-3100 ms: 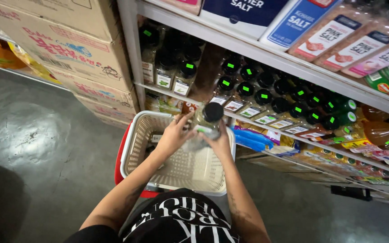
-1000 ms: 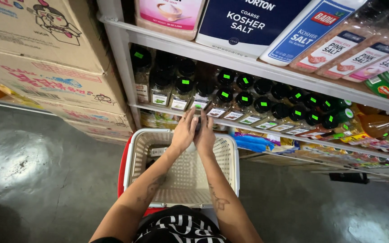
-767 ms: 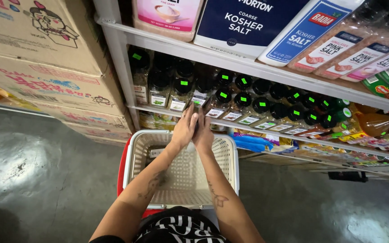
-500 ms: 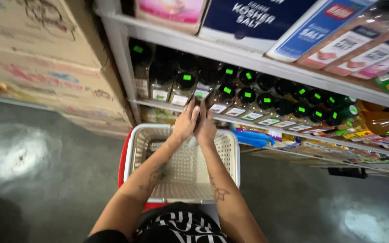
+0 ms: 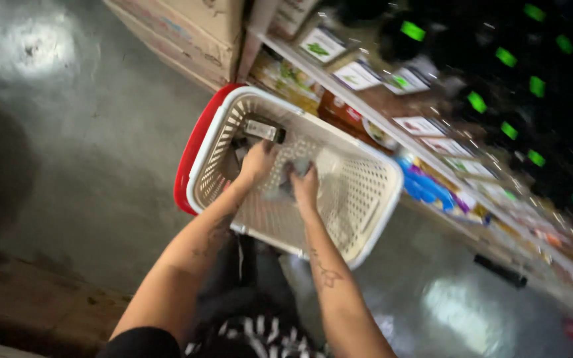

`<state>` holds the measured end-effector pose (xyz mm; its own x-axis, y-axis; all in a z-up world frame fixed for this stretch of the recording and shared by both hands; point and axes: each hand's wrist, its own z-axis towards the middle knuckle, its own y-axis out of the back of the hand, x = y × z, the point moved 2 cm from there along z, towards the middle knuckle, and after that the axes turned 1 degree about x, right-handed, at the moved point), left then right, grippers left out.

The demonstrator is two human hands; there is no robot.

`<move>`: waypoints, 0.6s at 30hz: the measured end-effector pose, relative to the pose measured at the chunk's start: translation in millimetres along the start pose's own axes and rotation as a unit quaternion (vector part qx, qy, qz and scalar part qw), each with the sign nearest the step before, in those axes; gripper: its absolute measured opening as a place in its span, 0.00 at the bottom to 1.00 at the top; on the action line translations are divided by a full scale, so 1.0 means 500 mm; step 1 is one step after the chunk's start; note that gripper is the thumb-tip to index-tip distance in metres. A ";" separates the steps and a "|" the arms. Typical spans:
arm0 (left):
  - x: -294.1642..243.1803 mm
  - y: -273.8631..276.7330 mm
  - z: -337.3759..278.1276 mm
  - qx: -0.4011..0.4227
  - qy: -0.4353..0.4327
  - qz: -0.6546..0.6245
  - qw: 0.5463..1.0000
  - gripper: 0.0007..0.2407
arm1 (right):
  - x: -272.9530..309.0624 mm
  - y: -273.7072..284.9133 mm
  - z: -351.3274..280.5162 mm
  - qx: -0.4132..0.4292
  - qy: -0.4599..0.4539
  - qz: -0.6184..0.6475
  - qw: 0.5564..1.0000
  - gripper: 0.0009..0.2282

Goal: Picking spice jars from a grocery shelf, wiping them with a cloth, and placing them into a shopping basket.

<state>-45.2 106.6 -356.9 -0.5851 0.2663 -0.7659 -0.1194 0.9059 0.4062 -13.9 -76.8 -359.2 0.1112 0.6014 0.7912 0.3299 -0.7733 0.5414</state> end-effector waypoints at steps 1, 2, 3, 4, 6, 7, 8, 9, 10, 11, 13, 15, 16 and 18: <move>0.042 -0.028 0.012 -0.008 0.005 -0.005 1.000 0.15 | -0.064 -0.035 0.028 0.009 0.005 -0.003 1.000 0.27; 0.084 -0.060 0.025 0.008 0.028 0.075 0.997 0.15 | -0.134 -0.071 0.057 0.033 -0.041 -0.018 0.998 0.28; 0.128 -0.091 0.044 0.026 0.049 0.157 0.986 0.16 | -0.206 -0.111 0.088 0.053 -0.088 -0.031 0.994 0.29; 0.162 -0.112 0.081 0.020 0.052 0.155 0.986 0.16 | -0.257 -0.148 0.130 0.057 -0.083 -0.032 0.994 0.29; 0.234 -0.164 0.146 0.010 0.001 0.244 0.970 0.23 | -0.380 -0.220 0.193 0.034 -0.166 0.171 0.970 0.29; 0.284 -0.206 0.193 0.013 0.003 0.241 0.970 0.23 | -0.430 -0.247 0.228 0.035 -0.169 0.168 0.971 0.29; 0.328 -0.245 0.238 -0.046 -0.058 0.261 0.962 0.24 | -0.477 -0.269 0.264 0.006 -0.116 0.104 0.988 0.35; 0.369 -0.277 0.288 -0.107 -0.119 0.281 0.946 0.25 | -0.517 -0.296 0.307 -0.020 -0.056 0.040 0.997 0.42; 0.385 -0.286 0.326 -0.107 -0.118 0.279 0.947 0.25 | -0.507 -0.322 0.324 -0.019 -0.056 0.038 0.998 0.42; 0.398 -0.295 0.355 -0.148 -0.140 0.308 0.929 0.23 | -0.498 -0.343 0.332 -0.041 -0.057 0.050 0.996 0.39; 0.418 -0.298 0.393 -0.186 -0.160 0.334 0.910 0.22 | -0.540 -0.397 0.356 -0.062 -0.060 0.058 0.995 0.37; 0.427 -0.290 0.408 -0.166 -0.168 0.389 0.890 0.19 | -0.633 -0.456 0.381 -0.016 0.021 0.186 0.982 0.37; 0.423 -0.284 0.405 -0.163 -0.167 0.387 0.892 0.19 | -0.650 -0.457 0.376 -0.016 0.018 0.183 0.983 0.37; 0.399 -0.255 0.402 -0.114 -0.202 0.424 0.876 0.19 | -0.677 -0.475 0.369 -0.056 -0.247 0.655 0.712 0.32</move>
<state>14.5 110.3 -661.8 -0.2162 0.9473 -0.2365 0.0362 0.2498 0.9676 42.9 -59.6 -808.0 0.5797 -0.6748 0.4566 -0.4339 -0.7300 -0.5280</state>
